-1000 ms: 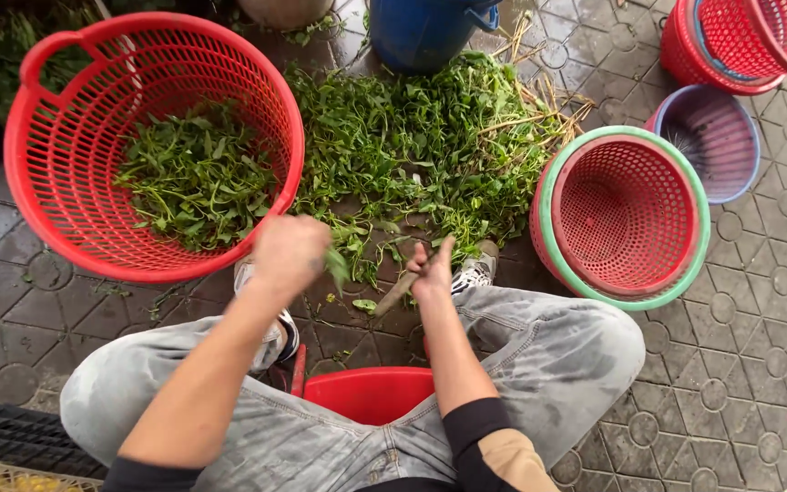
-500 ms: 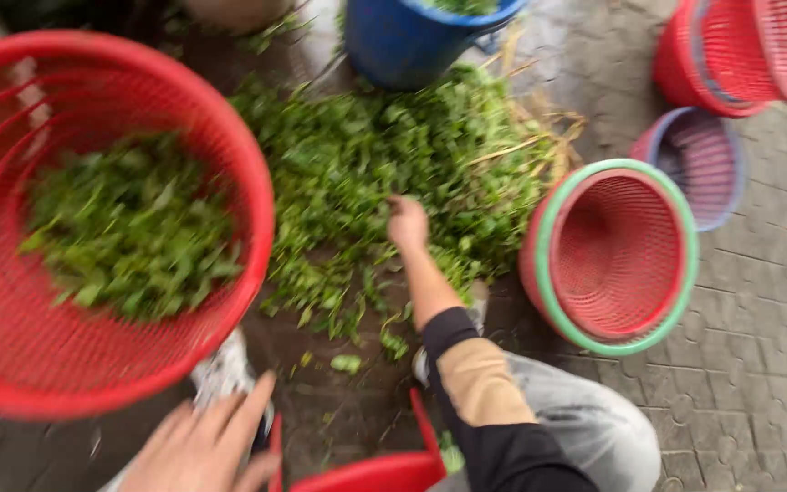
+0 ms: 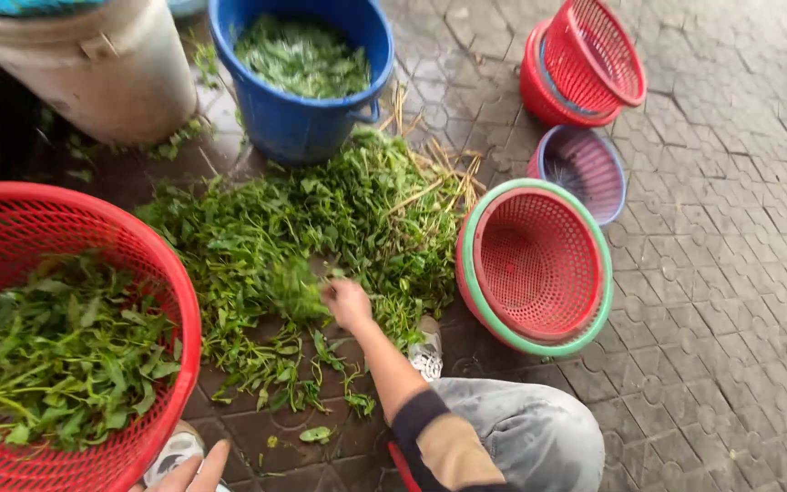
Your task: Trimming stems from leafy greens using a knife and sorting them into a basket
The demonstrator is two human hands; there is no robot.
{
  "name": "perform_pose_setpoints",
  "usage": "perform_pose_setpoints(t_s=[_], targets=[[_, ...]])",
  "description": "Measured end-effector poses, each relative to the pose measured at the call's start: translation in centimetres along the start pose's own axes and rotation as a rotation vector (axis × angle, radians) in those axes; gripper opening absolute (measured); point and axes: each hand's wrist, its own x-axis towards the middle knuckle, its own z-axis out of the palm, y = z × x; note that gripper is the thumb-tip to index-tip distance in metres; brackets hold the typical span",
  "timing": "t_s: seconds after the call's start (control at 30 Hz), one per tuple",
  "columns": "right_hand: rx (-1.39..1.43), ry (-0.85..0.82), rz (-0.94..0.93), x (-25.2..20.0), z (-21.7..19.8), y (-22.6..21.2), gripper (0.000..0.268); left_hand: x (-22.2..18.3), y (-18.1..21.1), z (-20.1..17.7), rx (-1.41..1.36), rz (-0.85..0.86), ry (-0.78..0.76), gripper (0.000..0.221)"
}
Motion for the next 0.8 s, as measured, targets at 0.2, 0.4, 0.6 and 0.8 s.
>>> perform_pose_setpoints(t_s=[0.2, 0.4, 0.6, 0.8], targets=[[0.614, 0.022, 0.152, -11.6, -2.1, -1.1, 0.025, 6.3, 0.8, -3.7, -0.029, 0.042, -0.788, 0.086], [0.751, 0.171, 0.024, -12.9, -0.9, -0.7, 0.017, 9.6, 2.2, -7.7, -0.137, -0.018, -0.819, 0.065], [0.869, 0.234, -0.127, -16.0, -2.5, -1.5, 0.021, 8.6, -1.1, -8.9, -0.09, -0.105, -0.669, 0.056], [1.033, 0.205, -0.184, -18.5, -5.1, -3.8, 0.021, 10.2, -1.8, -7.2, -0.086, -0.095, -0.527, 0.048]])
